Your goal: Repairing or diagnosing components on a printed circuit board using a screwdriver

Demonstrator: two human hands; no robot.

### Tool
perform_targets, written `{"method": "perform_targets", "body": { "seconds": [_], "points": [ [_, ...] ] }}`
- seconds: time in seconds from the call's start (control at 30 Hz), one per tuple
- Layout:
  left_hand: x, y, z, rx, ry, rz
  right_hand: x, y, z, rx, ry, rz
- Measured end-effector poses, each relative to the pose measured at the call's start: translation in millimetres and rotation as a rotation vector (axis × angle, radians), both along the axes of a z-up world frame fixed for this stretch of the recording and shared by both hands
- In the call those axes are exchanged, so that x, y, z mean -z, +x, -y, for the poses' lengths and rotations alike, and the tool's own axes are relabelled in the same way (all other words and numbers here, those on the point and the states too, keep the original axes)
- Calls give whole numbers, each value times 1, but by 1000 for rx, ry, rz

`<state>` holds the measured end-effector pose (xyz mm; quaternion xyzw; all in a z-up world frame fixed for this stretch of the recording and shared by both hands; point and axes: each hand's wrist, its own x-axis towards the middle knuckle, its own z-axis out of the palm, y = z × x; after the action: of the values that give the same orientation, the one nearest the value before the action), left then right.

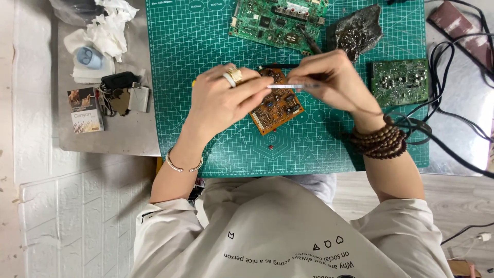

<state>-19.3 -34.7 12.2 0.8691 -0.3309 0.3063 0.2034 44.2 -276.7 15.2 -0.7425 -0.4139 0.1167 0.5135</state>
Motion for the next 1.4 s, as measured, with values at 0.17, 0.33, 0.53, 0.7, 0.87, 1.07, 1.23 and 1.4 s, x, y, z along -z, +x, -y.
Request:
{"method": "perform_targets", "body": {
  "seconds": [0.17,0.33,0.53,0.7,0.87,1.07,1.23,1.4],
  "points": [
    [12,-1,-8,-250,144,-77,-16,-20,-16,-18,6,181],
    [-8,-7,-2,-31,235,-218,-24,-20,0,69,-153,465],
    [-45,-19,-20,141,-47,-193,-18,-20,0,-20,52,186],
    [-37,-24,-37,175,-337,-312,-17,-31,-14,-47,197,122],
    [-26,-42,-26,-241,112,-32,-33,-55,-21,-20,-53,491],
    [-41,-66,-25,-12,163,-135,-52,-41,-8,-45,-53,439],
    [-57,-68,-35,4,98,-47,-18,-43,-12,-102,109,270],
    [-39,-64,-30,-115,114,43,13,-66,-10,16,119,361]
  ]
}}
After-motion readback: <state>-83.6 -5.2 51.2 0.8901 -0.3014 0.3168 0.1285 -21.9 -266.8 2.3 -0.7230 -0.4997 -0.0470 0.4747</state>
